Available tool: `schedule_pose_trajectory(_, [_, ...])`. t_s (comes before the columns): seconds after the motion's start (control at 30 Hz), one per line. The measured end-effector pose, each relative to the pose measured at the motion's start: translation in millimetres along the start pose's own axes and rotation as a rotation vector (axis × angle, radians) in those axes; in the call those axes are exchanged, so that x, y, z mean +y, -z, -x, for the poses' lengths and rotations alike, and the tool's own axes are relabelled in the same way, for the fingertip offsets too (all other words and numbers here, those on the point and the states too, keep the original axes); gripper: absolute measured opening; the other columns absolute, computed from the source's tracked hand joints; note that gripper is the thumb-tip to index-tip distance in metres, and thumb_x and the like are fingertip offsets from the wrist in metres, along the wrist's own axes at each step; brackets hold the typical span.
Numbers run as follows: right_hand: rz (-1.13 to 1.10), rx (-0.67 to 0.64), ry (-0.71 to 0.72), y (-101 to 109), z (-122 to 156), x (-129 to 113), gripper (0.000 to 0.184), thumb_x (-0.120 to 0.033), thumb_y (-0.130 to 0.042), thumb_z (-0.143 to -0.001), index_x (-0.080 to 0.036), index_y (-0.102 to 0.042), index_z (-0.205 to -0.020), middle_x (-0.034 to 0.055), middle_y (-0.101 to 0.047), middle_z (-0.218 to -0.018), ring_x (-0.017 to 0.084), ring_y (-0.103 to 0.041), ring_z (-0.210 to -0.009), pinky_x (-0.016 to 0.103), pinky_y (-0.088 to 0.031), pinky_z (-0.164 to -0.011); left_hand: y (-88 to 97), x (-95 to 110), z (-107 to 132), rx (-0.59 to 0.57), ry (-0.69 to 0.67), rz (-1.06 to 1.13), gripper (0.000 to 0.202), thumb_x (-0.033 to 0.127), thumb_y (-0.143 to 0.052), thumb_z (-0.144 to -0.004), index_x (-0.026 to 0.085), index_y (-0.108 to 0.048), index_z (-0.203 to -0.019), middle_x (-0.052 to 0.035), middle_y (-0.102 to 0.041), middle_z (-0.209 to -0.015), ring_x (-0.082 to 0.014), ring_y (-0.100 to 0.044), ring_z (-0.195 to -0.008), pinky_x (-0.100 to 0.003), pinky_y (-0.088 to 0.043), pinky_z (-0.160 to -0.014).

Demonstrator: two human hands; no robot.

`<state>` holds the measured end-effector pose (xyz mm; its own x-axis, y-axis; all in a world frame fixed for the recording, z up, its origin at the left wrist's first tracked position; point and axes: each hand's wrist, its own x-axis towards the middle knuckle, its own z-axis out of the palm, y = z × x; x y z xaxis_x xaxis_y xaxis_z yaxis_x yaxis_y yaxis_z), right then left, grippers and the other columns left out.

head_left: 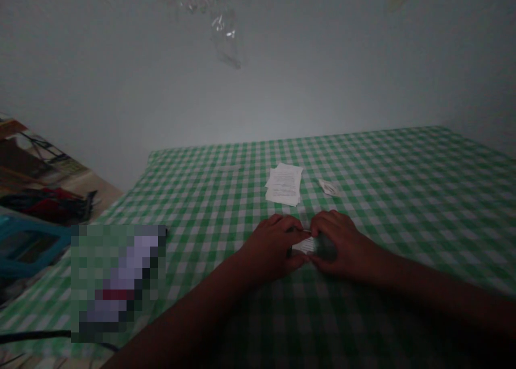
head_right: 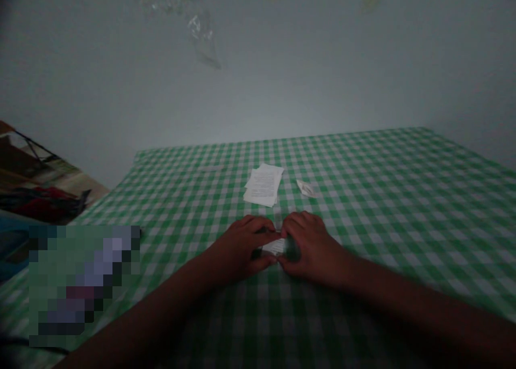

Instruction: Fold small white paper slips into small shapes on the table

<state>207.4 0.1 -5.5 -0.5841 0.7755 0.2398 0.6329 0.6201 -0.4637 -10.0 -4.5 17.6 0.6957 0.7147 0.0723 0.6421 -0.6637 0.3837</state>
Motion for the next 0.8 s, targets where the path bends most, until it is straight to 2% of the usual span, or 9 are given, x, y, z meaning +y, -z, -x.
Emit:
schedule_pose_trajectory(0.1, [-0.006, -0.009, -0.002, 1.4, 0.6, -1.6, 0.026, -0.03, -0.069, -0.073, -0.022, -0.051, -0.091, 0.0061, -0.056, -0.097, 0.026, -0.05, -0.096, 0.043, -0.04, -0.086, -1.0, -0.4, -1.1, 0.003, 0.007, 0.0, 0.045, 0.037, -0.068, -0.085, 0.03, -0.058, -0.128, -0.0031, -0.057, -0.124, -0.0241, -0.049, -0.115, -0.041, -0.039, -0.102])
schedule_pose_trajectory(0.27, [-0.009, 0.026, -0.085, -0.4, -4.3, 4.0, 0.027, -0.022, -0.068, -0.071, -0.022, -0.05, -0.09, 0.0054, -0.057, -0.096, 0.026, -0.051, -0.097, 0.042, -0.04, -0.086, -1.8, -1.6, -1.7, 0.002, 0.02, 0.02, 0.048, 0.034, -0.072, -0.081, 0.028, -0.059, -0.127, -0.0026, -0.057, -0.122, -0.0241, -0.048, -0.113, -0.041, -0.039, -0.101])
schedule_pose_trajectory(0.5, [0.032, 0.1, -0.191, -3.0, -15.0, 19.8, 0.025, -0.028, -0.069, -0.073, -0.022, -0.047, -0.084, 0.0042, -0.057, -0.089, 0.024, -0.054, -0.09, 0.038, -0.041, -0.079, -1.6, -4.1, -1.7, 0.024, 0.029, 0.1, 0.043, 0.023, -0.067, -0.084, 0.033, -0.06, -0.126, -0.0002, -0.057, -0.122, -0.023, -0.045, -0.116, -0.04, -0.036, -0.104])
schedule_pose_trajectory(0.8, [0.039, -0.038, -0.115, 5.2, -3.5, -8.1, 0.033, -0.029, -0.073, -0.066, -0.021, -0.049, -0.088, 0.0059, -0.054, -0.096, 0.027, -0.05, -0.098, 0.044, -0.038, -0.089, -9.9, -10.5, -3.9, 0.063, 0.055, 0.104, 0.049, 0.024, -0.073, -0.078, 0.03, -0.06, -0.125, -0.0016, -0.057, -0.122, -0.0234, -0.045, -0.115, -0.04, -0.035, -0.104])
